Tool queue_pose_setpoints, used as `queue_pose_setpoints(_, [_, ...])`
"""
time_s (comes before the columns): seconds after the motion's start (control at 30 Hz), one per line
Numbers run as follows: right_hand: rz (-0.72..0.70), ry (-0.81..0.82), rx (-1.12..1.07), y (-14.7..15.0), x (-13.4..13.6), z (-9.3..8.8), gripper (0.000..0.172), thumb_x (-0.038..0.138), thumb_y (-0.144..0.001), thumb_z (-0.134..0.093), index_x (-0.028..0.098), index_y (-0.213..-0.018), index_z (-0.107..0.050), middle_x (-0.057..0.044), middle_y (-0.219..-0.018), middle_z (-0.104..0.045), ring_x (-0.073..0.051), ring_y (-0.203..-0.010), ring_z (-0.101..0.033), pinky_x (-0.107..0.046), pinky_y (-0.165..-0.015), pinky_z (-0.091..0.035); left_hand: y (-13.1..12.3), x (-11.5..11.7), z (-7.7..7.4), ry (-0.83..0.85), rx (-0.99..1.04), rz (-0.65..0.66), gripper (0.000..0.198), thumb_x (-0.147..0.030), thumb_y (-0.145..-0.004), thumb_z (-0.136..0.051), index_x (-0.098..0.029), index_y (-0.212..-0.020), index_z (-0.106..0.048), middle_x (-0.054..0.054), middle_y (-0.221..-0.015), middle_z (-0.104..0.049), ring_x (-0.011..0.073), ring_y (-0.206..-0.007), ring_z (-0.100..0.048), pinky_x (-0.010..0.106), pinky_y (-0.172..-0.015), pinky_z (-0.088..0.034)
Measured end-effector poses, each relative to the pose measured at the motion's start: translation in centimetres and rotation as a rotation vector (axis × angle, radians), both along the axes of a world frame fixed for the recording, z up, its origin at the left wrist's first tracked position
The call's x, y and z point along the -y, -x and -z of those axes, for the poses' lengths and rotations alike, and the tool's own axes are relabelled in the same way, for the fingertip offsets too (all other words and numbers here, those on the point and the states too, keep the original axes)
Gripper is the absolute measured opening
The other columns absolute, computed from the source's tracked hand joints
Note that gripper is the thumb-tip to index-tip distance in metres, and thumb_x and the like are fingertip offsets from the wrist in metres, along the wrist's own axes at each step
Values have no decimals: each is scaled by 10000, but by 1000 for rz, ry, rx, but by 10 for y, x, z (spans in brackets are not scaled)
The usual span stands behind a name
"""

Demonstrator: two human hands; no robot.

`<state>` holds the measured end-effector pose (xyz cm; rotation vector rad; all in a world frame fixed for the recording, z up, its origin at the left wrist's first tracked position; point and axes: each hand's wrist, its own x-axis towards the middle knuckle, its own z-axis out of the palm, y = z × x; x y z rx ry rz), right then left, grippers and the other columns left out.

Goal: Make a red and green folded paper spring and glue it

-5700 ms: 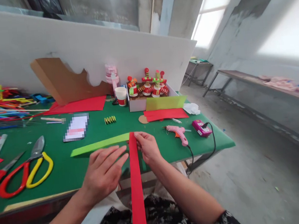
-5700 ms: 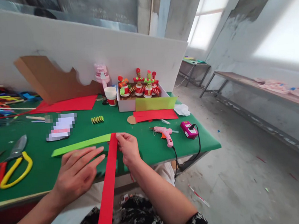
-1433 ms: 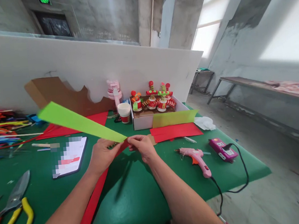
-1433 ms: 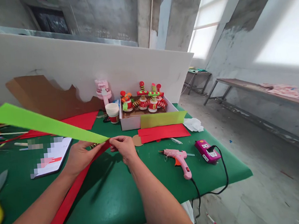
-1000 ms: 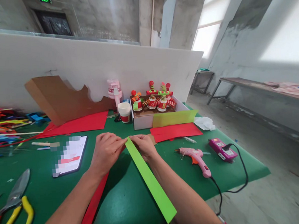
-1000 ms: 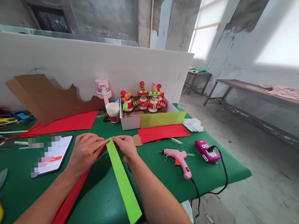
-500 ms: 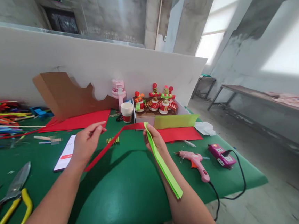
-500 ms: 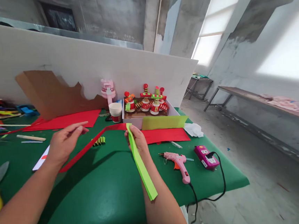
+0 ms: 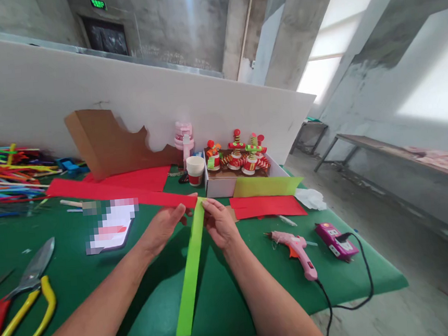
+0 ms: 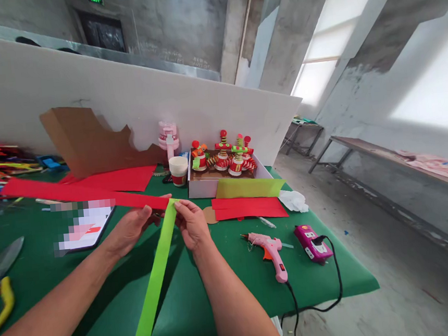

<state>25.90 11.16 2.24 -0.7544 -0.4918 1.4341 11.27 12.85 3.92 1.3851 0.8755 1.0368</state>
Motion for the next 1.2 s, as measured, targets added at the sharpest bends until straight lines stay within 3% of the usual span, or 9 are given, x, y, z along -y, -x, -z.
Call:
queue_pose_setpoints(0.1, [-24, 20, 137, 5, 3, -1, 287, 301, -486, -922, 194, -660, -720, 18, -639, -705, -111, -582, -610, -248, -656, -538, 3, -2, 1, 14, -52, -92, 637, -691, -626, -736, -164, -983, -761, 94, -921, -768, 252, -839, -658, 335, -748, -510])
queue_pose_setpoints(0.23, [-2, 38, 229, 2, 4, -4, 346, 359, -419, -929, 191, -652, -736, 6, -620, -687, -115, -571, -576, -279, -650, -514, 3, -1, 0, 0, -148, -230, 413, -568, -559, -812, -200, -736, -748, 53, -813, -766, 267, -854, -675, 333, -774, -518])
queue_pose_setpoints(0.43, [-9, -27, 357, 1, 5, -6, 335, 408, -484, -892, 195, -701, -751, 0, -659, -691, -115, -609, -563, -272, -673, -484, -2, 3, -2, 84, -250, -303, 388, -561, -543, -778, -191, -651, -738, 37, -683, -736, 261, -748, -669, 318, -657, -502])
queue_pose_setpoints(0.77, [66, -112, 585, 2, 4, -2, 230, 406, -585, -803, 202, -658, -725, -10, -673, -678, -148, -669, -556, -279, -666, -437, -4, 6, -6, -21, -316, -221, 395, -583, -577, -728, -207, -697, -737, 37, -711, -746, 275, -806, -683, 304, -675, -507])
queue_pose_setpoints(0.9, [90, -108, 593, 1, 4, -1, 213, 411, -602, -786, 208, -631, -727, -10, -650, -670, -150, -655, -539, -285, -669, -431, -6, 5, -6, -40, -240, -163, 370, -531, -566, -765, -187, -694, -720, 39, -716, -738, 249, -754, -662, 298, -651, -501])
queue_pose_setpoints(1.07, [82, -79, 523, 2, 2, 5, 259, 448, -568, -817, 212, -616, -720, 2, -617, -640, -150, -645, -532, -291, -676, -434, -6, 2, 1, 51, -127, -109, 387, -504, -531, -820, -159, -675, -721, 40, -663, -726, 208, -636, -638, 286, -574, -485])
queue_pose_setpoints(1.2, [-21, 6, 412, 2, 0, 2, 434, 627, -628, -754, 195, -629, -715, -25, -622, -645, -153, -636, -568, -291, -673, -461, -6, 2, 2, 216, 5, -108, 400, -450, -494, -856, -150, -737, -748, 59, -697, -753, 204, -597, -646, 311, -564, -513])
